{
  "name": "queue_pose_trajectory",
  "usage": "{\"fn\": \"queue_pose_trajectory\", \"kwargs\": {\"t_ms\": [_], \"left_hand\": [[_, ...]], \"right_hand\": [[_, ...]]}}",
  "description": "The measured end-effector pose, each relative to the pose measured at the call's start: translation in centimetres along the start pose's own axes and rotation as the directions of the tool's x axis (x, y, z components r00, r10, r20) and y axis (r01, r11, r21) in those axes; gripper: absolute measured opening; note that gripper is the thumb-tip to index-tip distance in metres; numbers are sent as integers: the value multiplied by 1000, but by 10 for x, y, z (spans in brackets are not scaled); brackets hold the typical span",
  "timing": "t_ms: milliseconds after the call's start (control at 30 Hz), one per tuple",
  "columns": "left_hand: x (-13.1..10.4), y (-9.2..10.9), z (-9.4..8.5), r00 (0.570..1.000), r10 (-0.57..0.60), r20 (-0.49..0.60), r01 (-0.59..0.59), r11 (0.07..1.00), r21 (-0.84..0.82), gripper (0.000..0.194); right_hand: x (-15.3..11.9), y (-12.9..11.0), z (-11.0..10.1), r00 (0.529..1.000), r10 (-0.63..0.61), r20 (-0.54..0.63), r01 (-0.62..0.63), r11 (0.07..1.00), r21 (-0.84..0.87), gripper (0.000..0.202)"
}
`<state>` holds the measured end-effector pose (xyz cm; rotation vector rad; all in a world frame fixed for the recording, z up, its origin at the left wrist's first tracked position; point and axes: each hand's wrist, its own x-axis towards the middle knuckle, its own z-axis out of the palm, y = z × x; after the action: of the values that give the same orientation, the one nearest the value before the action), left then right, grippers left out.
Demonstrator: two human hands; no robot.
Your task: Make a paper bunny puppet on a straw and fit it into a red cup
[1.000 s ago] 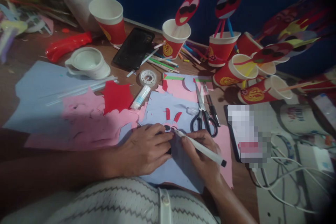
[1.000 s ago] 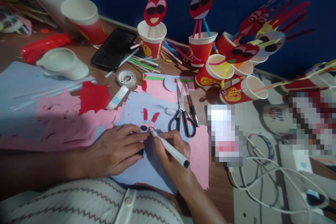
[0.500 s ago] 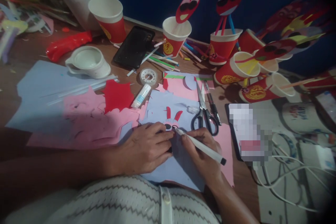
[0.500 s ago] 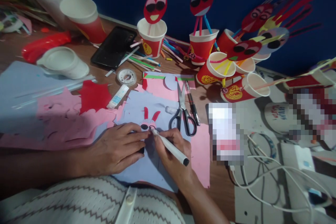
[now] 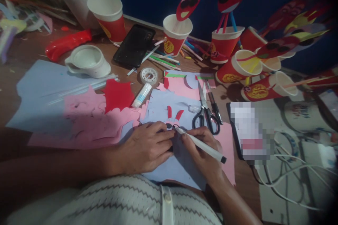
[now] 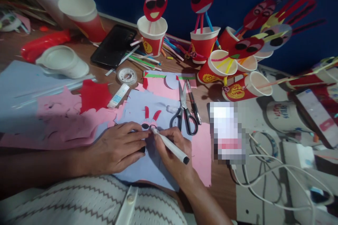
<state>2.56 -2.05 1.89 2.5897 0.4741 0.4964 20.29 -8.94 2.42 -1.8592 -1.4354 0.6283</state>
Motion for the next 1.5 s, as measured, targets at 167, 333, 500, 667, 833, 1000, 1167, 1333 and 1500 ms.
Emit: {"fn": "queue_pose_trajectory", "kwargs": {"t_ms": [167, 333, 500, 667, 833, 1000, 1167, 1333, 1500], "left_hand": [[0, 0, 0, 1000, -8, 4, 8, 1000, 14, 19], [-1, 0, 1, 1000, -7, 4, 7, 1000, 7, 19], [-1, -1, 1, 1000, -4, 14, 4, 1000, 14, 19], [0, 0, 0, 1000, 3, 13, -3, 1000, 10, 18], [-1, -1, 0, 1000, -2, 9, 2, 1000, 3, 20], [-1, -1, 0, 1000, 5, -10, -5, 1000, 7, 21], [1, 0, -2, 999, 35, -20, -34, 999, 31, 22], [1, 0, -1, 999, 36, -16, -35, 998, 45, 21], [2, 1, -2, 999, 37, -24, -36, 998, 49, 20]], "right_hand": [[-2, 1, -3, 1000, 15, 14, -15, 1000, -13, 14], [-1, 0, -3, 1000, 21, 20, -21, 1000, -18, 14], [0, 0, -3, 999, 30, 18, -29, 999, -44, 16], [0, 1, -4, 999, 15, 28, -13, 998, -67, 16], [0, -1, -3, 1000, 28, 12, -27, 997, -68, 17], [0, -1, -4, 999, 35, 20, -34, 999, -36, 17], [0, -1, -3, 997, 74, 18, -73, 997, -17, 17], [1, -3, -3, 998, 65, 14, -65, 998, -13, 17], [0, -1, -3, 997, 75, 21, -75, 997, -10, 17]]}}
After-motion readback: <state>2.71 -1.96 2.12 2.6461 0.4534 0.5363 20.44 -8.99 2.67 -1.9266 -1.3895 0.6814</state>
